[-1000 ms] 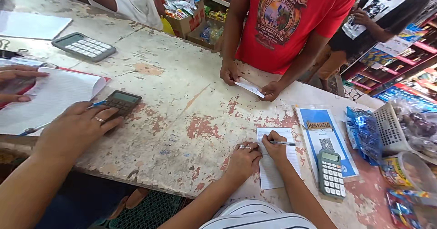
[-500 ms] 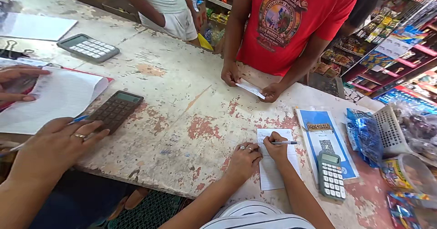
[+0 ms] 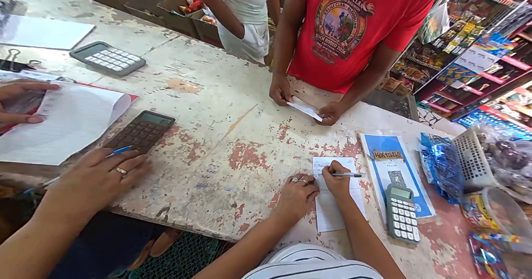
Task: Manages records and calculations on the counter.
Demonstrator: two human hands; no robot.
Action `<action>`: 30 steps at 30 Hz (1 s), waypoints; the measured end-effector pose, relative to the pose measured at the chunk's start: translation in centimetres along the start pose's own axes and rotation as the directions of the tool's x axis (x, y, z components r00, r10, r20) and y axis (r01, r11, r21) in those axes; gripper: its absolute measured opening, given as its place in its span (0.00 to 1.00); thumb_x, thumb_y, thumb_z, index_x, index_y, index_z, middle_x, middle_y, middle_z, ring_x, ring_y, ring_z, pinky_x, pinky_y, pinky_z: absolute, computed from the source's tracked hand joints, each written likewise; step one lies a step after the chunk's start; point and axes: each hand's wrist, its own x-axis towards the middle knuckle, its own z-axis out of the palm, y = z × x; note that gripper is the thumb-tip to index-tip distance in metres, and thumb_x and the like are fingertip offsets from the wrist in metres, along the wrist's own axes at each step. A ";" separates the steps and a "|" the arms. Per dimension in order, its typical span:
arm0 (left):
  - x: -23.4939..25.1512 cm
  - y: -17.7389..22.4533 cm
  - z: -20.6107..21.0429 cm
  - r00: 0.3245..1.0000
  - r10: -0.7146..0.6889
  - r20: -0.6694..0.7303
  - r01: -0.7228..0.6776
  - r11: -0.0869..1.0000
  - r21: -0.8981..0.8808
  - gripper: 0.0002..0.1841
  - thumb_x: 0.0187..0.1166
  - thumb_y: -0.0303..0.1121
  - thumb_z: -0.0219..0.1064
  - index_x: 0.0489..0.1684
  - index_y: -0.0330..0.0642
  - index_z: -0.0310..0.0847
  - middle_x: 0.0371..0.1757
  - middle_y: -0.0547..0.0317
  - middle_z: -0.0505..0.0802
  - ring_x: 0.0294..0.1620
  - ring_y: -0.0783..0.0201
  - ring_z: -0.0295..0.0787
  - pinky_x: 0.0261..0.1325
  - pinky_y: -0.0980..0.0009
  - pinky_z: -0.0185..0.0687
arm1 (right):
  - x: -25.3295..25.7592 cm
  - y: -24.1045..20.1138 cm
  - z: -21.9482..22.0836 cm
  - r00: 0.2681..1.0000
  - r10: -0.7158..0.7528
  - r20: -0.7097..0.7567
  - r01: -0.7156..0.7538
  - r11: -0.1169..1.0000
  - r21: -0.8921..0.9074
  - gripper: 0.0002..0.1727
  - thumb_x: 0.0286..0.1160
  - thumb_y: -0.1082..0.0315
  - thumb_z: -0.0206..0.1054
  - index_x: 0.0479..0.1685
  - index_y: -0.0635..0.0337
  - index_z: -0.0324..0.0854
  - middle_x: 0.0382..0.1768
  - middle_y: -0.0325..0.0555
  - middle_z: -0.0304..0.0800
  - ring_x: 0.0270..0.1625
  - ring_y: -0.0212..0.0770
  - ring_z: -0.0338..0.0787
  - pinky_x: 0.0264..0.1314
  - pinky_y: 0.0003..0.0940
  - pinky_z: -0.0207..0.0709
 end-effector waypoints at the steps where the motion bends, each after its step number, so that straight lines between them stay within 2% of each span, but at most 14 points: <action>1: 0.0 0.0 0.0 1.000 0.001 0.001 -0.001 1.000 -0.003 0.06 0.76 0.33 0.72 0.40 0.45 0.96 0.61 0.53 0.94 0.70 0.46 0.87 0.73 0.44 0.77 | 0.2 -0.3 -0.3 0.999 0.036 -0.010 -0.036 0.998 0.054 0.17 0.59 0.78 0.68 0.12 0.52 0.66 0.11 0.30 0.67 0.15 0.24 0.68 0.18 0.20 0.63; 3: 0.0 -0.1 0.0 1.000 -0.001 0.006 0.001 1.000 -0.006 0.07 0.77 0.33 0.71 0.41 0.46 0.96 0.62 0.53 0.94 0.70 0.47 0.86 0.73 0.45 0.76 | 1.4 -1.5 -1.7 0.969 0.247 -0.002 -0.238 0.938 0.251 0.16 0.65 0.79 0.68 0.16 0.55 0.69 0.13 0.33 0.71 0.16 0.26 0.74 0.19 0.22 0.69; 5: -0.2 -0.2 0.1 1.000 -0.004 0.010 0.004 1.000 -0.004 0.07 0.77 0.34 0.71 0.42 0.46 0.97 0.62 0.54 0.94 0.70 0.47 0.86 0.74 0.45 0.76 | 2.9 -1.8 -3.7 0.849 0.528 0.023 -0.485 0.762 0.429 0.15 0.78 0.75 0.66 0.22 0.58 0.69 0.13 0.35 0.73 0.13 0.28 0.75 0.16 0.23 0.71; 7: -0.2 -0.3 0.2 1.000 0.004 -0.002 -0.004 1.000 0.004 0.07 0.77 0.34 0.72 0.41 0.46 0.96 0.61 0.54 0.94 0.70 0.48 0.87 0.73 0.45 0.77 | 3.9 -0.7 -5.6 0.734 0.678 0.038 -0.597 0.618 0.512 0.12 0.87 0.67 0.61 0.32 0.59 0.72 0.15 0.37 0.76 0.12 0.28 0.74 0.13 0.23 0.71; 8: -0.2 -0.3 0.3 1.000 0.011 -0.013 -0.011 1.000 0.004 0.07 0.76 0.34 0.72 0.41 0.46 0.96 0.61 0.54 0.94 0.70 0.48 0.87 0.73 0.45 0.77 | 4.1 -0.1 -6.3 0.714 0.700 0.036 -0.618 0.604 0.504 0.11 0.88 0.65 0.61 0.36 0.61 0.74 0.17 0.40 0.79 0.13 0.30 0.77 0.13 0.24 0.72; 10: -0.2 -0.4 0.4 0.999 0.026 -0.035 -0.025 1.000 0.008 0.06 0.75 0.33 0.73 0.40 0.46 0.96 0.60 0.54 0.95 0.68 0.48 0.88 0.71 0.45 0.78 | 3.8 0.5 -7.1 0.767 0.641 0.033 -0.599 0.696 0.397 0.10 0.84 0.67 0.65 0.36 0.64 0.75 0.19 0.45 0.85 0.15 0.34 0.83 0.14 0.27 0.76; 12: -0.2 -0.3 0.4 0.999 0.029 -0.039 -0.028 1.000 0.011 0.06 0.75 0.33 0.72 0.40 0.47 0.96 0.60 0.54 0.95 0.68 0.47 0.88 0.71 0.45 0.79 | 2.7 0.6 -6.9 0.875 0.483 0.037 -0.475 0.841 0.258 0.12 0.74 0.71 0.74 0.30 0.63 0.74 0.18 0.44 0.85 0.16 0.35 0.85 0.15 0.28 0.79; 14: -0.2 -0.3 0.4 0.999 0.027 -0.042 -0.027 1.000 0.013 0.06 0.75 0.34 0.72 0.39 0.47 0.97 0.59 0.54 0.95 0.68 0.48 0.88 0.71 0.44 0.79 | 1.4 1.6 -6.0 0.965 0.262 0.015 -0.261 0.950 0.174 0.15 0.64 0.71 0.79 0.22 0.58 0.75 0.16 0.37 0.81 0.16 0.31 0.81 0.17 0.25 0.76; 16: -0.2 -0.3 0.4 0.999 0.025 -0.041 -0.025 1.000 0.008 0.06 0.76 0.34 0.72 0.40 0.47 0.96 0.60 0.54 0.95 0.68 0.48 0.88 0.71 0.45 0.79 | 0.8 2.7 -5.4 0.996 0.086 0.011 -0.086 0.989 0.118 0.16 0.62 0.72 0.78 0.17 0.54 0.74 0.14 0.33 0.75 0.16 0.27 0.75 0.19 0.22 0.71; 17: -0.1 -0.3 0.4 0.999 0.021 -0.041 -0.021 1.000 0.001 0.06 0.76 0.34 0.72 0.40 0.46 0.96 0.59 0.54 0.95 0.68 0.48 0.88 0.71 0.44 0.79 | 0.8 2.9 -5.3 0.999 0.045 0.017 -0.047 0.994 0.098 0.16 0.61 0.73 0.77 0.15 0.53 0.73 0.13 0.31 0.74 0.16 0.26 0.74 0.18 0.21 0.69; 30: -0.1 -0.4 0.6 0.998 0.033 -0.059 -0.033 0.999 0.010 0.07 0.75 0.35 0.72 0.39 0.47 0.96 0.59 0.55 0.95 0.67 0.49 0.89 0.70 0.46 0.80 | 0.5 3.5 -5.1 0.999 0.021 0.027 -0.021 1.000 0.002 0.18 0.61 0.74 0.73 0.12 0.52 0.69 0.12 0.30 0.70 0.16 0.24 0.71 0.17 0.20 0.65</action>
